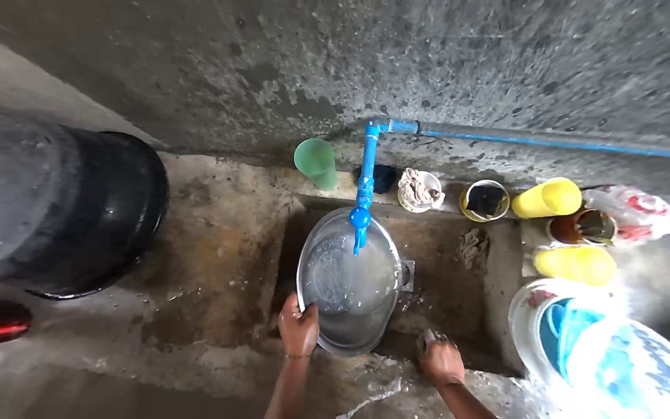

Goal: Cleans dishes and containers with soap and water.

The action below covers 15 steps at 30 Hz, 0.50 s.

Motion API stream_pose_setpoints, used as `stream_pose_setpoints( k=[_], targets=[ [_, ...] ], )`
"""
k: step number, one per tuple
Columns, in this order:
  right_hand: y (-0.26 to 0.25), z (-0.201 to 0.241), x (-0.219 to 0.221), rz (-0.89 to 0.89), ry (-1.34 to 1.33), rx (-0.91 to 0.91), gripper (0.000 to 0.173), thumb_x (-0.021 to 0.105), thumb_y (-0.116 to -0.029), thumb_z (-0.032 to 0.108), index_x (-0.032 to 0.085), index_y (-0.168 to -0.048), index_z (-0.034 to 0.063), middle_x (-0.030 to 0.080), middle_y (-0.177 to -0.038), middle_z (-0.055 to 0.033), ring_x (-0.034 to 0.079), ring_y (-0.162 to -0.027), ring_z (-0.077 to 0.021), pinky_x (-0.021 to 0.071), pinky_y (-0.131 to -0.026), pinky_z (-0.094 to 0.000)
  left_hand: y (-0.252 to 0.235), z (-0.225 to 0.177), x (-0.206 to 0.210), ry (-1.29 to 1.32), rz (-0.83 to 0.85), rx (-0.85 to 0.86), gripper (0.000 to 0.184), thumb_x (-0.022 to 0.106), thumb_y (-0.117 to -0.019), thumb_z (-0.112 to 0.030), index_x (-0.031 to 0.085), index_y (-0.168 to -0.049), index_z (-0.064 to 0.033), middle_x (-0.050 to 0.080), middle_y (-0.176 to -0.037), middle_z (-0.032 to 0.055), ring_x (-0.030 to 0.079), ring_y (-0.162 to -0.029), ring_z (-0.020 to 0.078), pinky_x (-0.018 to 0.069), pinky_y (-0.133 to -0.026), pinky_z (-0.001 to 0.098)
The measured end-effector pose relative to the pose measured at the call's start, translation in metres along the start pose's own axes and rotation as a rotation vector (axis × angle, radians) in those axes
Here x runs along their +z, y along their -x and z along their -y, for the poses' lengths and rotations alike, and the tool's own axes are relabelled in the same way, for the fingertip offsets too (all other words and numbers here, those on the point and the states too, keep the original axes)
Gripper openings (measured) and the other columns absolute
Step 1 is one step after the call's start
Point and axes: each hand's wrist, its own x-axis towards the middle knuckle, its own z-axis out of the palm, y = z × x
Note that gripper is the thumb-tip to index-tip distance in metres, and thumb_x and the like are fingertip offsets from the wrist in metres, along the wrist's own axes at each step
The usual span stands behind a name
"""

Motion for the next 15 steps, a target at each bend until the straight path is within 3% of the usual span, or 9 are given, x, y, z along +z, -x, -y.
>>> stream_pose_setpoints(
  k=[9, 15],
  targets=[
    [-0.003, -0.002, 0.007, -0.074, -0.006, -0.052, 0.046, 0.042, -0.1053, 0.038, 0.068, -0.13, 0.0088, 0.07, -0.126, -0.0154, 0.063, -0.125, -0.0329, 0.0466, -0.108, -0.0498, 0.028, -0.017, 0.024, -0.045, -0.084, 0.062, 0.017, 0.062, -0.0761, 0.0, 0.068, -0.092, 0.0, 0.068, -0.076, 0.0008, 0.064, -0.07, -0.0011, 0.053, -0.065, 0.0209],
    [-0.002, -0.002, 0.005, -0.065, -0.011, -0.046, 0.047, 0.041, -0.1053, 0.039, 0.069, -0.128, 0.0086, 0.072, -0.122, -0.0164, 0.065, -0.122, -0.0337, 0.0474, -0.107, -0.05, 0.042, -0.028, 0.035, -0.148, -0.119, 0.153, 0.004, 0.06, -0.0734, -0.007, 0.057, -0.072, -0.0082, 0.049, -0.058, -0.0064, 0.047, -0.05, -0.0007, 0.0389, -0.048, 0.0206]
  ],
)
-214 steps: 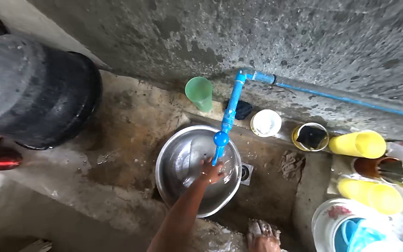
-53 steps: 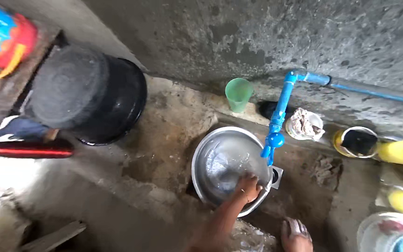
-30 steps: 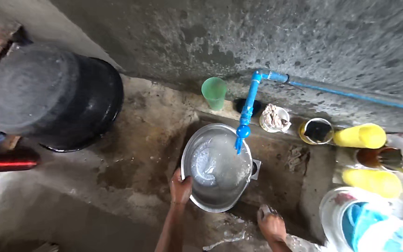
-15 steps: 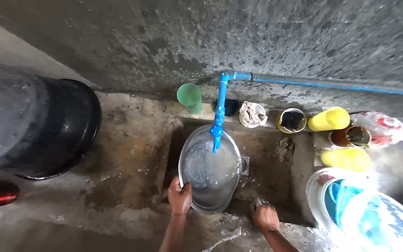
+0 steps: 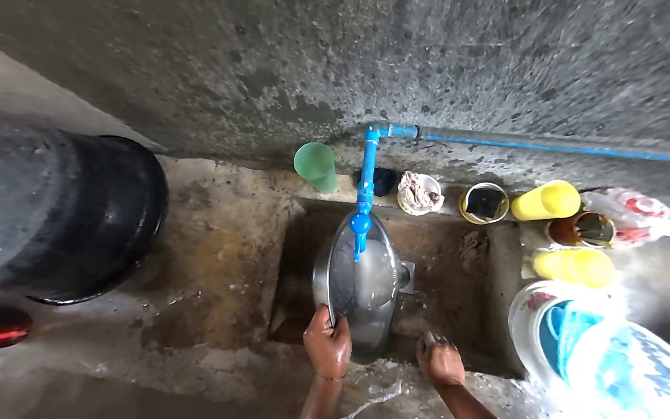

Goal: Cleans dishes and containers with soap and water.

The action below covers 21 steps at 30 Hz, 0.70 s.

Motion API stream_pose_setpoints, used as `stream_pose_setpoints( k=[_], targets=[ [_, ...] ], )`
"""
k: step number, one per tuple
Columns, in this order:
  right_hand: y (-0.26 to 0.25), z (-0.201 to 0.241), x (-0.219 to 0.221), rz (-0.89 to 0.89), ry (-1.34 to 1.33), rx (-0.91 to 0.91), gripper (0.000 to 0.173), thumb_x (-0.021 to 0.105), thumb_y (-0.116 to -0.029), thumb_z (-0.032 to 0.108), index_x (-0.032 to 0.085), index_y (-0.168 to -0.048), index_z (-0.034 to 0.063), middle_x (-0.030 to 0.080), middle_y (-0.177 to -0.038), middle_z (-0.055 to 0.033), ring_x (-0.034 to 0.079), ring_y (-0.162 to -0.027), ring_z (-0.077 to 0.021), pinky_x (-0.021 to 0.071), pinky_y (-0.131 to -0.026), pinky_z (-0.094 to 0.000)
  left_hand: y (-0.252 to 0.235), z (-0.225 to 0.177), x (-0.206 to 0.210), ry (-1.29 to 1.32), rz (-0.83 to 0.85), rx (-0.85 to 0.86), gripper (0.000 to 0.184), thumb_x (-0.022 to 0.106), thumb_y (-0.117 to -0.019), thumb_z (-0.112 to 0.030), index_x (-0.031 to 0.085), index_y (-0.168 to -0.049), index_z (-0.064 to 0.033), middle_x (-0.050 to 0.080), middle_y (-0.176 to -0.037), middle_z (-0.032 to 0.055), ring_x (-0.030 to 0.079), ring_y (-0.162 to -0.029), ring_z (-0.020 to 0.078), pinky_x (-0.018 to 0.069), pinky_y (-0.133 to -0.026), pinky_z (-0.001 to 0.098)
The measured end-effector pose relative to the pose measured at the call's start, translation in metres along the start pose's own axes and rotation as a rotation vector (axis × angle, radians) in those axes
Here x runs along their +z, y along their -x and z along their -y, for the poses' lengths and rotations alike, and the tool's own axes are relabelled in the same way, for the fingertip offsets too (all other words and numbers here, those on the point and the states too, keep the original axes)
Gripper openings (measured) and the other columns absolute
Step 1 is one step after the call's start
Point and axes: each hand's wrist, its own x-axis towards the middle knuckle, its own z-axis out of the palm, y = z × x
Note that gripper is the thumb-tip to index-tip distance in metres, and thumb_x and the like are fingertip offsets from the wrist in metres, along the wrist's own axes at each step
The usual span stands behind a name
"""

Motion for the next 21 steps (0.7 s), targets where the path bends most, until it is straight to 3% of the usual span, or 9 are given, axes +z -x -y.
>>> stream_pose_setpoints(
  k=[3, 7, 13, 21],
  targets=[
    [0.0, 0.0, 0.0, 0.0, -0.006, -0.006, 0.047, 0.041, -0.1054, 0.039, 0.068, -0.129, 0.0089, 0.071, -0.124, -0.0158, 0.064, -0.124, -0.0327, 0.0465, -0.108, -0.0493, 0.005, -0.006, 0.002, -0.028, 0.001, 0.054, 0.008, 0.06, -0.0748, -0.009, 0.054, -0.069, -0.0091, 0.046, -0.056, -0.0064, 0.044, -0.048, 0.0004, 0.0373, -0.046, 0.0203],
    [0.002, 0.002, -0.011, 0.135, -0.01, 0.058, 0.052, 0.042, -0.1043, 0.045, 0.066, -0.133, 0.0083, 0.068, -0.13, -0.0177, 0.06, -0.129, -0.0344, 0.0439, -0.111, -0.0527, 0.013, -0.019, 0.008, -0.102, -0.02, 0.165, 0.012, 0.06, -0.0767, -0.01, 0.054, -0.068, -0.0061, 0.047, -0.056, -0.0013, 0.046, -0.048, 0.0056, 0.0389, -0.046, 0.0239],
    [0.0, 0.0, -0.007, 0.076, -0.017, 0.006, 0.05, 0.039, -0.1053, 0.042, 0.065, -0.133, 0.0101, 0.068, -0.131, -0.0145, 0.06, -0.13, -0.0304, 0.0418, -0.113, -0.0487, 0.025, -0.034, 0.025, -0.155, -0.048, 0.276, 0.014, 0.059, -0.0753, -0.011, 0.053, -0.064, -0.006, 0.048, -0.054, 0.0017, 0.049, -0.047, 0.0104, 0.0402, -0.044, 0.0266],
    [0.001, 0.002, -0.011, 0.117, -0.015, 0.031, 0.053, 0.037, -0.1053, 0.046, 0.063, -0.137, 0.0117, 0.069, -0.129, -0.0144, 0.06, -0.13, -0.0311, 0.0425, -0.113, -0.0491, 0.031, -0.032, 0.025, -0.199, -0.088, 0.568, 0.021, 0.056, -0.0785, -0.011, 0.052, -0.059, -0.0073, 0.053, -0.055, 0.0067, 0.056, -0.047, 0.016, 0.0446, -0.043, 0.0275]
  ],
)
